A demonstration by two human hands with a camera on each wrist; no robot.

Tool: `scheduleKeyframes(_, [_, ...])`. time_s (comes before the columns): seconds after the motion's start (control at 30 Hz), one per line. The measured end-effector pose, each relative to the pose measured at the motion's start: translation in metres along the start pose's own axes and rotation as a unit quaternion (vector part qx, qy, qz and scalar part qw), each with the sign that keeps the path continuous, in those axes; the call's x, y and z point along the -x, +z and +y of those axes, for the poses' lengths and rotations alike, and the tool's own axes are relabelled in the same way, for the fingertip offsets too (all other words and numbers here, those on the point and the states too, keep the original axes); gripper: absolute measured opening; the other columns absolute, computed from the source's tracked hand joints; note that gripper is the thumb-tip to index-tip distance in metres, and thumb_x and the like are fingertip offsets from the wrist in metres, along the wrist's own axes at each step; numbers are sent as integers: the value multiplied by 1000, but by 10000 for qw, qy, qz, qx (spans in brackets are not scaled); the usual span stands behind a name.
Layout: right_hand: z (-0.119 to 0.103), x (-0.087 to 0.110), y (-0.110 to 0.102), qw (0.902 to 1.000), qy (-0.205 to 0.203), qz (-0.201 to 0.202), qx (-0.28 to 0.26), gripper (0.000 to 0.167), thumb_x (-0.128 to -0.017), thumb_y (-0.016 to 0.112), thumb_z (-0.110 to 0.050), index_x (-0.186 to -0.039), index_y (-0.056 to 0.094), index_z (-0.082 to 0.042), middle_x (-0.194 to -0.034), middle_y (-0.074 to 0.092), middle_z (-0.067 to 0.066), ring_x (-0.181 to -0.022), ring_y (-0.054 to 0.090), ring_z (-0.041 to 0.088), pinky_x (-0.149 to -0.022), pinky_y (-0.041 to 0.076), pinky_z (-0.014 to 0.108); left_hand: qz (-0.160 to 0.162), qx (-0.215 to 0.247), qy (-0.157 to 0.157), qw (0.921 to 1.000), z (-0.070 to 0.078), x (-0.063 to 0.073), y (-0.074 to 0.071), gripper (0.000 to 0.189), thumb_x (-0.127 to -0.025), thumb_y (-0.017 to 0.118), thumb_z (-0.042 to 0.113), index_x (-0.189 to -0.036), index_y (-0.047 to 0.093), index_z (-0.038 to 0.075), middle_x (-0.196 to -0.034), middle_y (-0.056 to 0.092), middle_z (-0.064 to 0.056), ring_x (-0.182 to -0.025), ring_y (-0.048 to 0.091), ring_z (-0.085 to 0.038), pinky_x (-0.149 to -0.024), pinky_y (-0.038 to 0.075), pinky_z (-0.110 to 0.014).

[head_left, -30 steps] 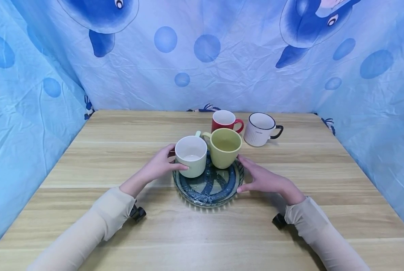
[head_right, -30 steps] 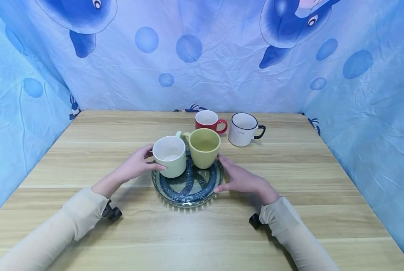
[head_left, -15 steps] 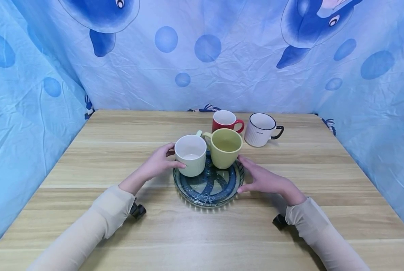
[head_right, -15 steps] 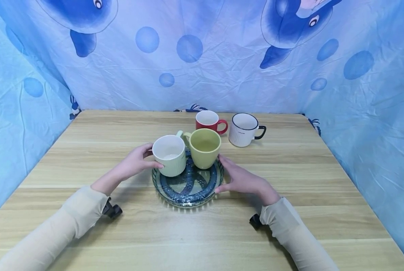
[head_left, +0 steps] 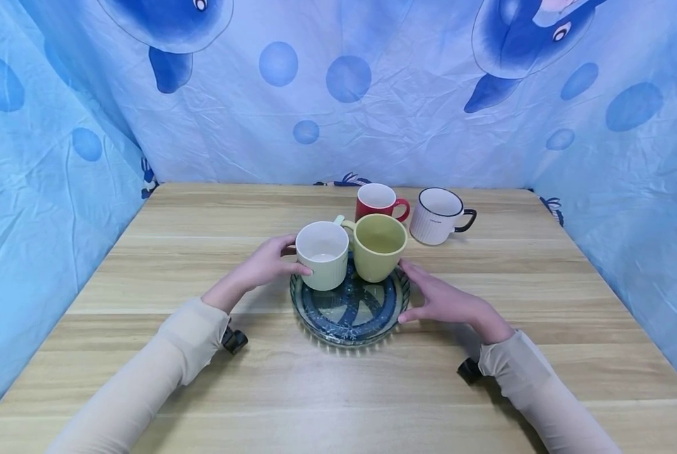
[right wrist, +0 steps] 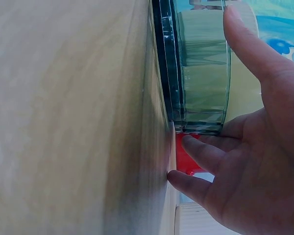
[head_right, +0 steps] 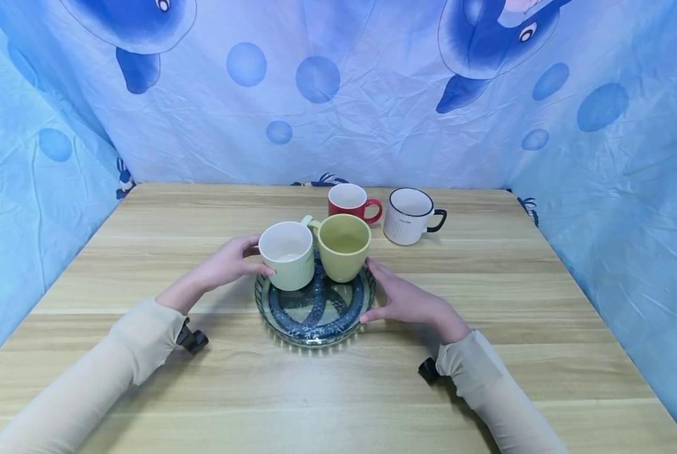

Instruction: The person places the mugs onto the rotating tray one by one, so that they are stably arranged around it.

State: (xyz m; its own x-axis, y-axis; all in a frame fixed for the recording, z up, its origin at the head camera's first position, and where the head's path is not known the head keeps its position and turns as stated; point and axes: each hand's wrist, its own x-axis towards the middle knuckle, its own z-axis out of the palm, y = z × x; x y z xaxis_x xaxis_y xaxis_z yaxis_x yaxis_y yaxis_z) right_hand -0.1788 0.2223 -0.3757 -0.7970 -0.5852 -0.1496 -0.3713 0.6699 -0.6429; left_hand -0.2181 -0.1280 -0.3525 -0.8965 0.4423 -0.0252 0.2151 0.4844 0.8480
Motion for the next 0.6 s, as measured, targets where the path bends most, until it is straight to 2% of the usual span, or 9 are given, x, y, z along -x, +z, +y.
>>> scheduleKeyframes(0.33, [1,0,0,10000,73,-28,12,115,-77,78,-44,-155,5,-2,-163,5,17,-150,9,37,-122,17,55,-355,13,-10,9994,-4,3,-2,73,-83,76,13,-142,40,-7,-143,47,-27,-131,48,-43,-110,43,-50])
scheduleKeyframes(0.6, [4,0,-2,9999,79,-106,66,115,-78,77,-47,-155,5,-2,-163,4,18,-150,8,39,-122,17,57,-910,167,-143,9956,-9,7,-10,80,-81,75,4,-144,30,-12,-149,36,-31,-134,43,-45,-109,43,-45])
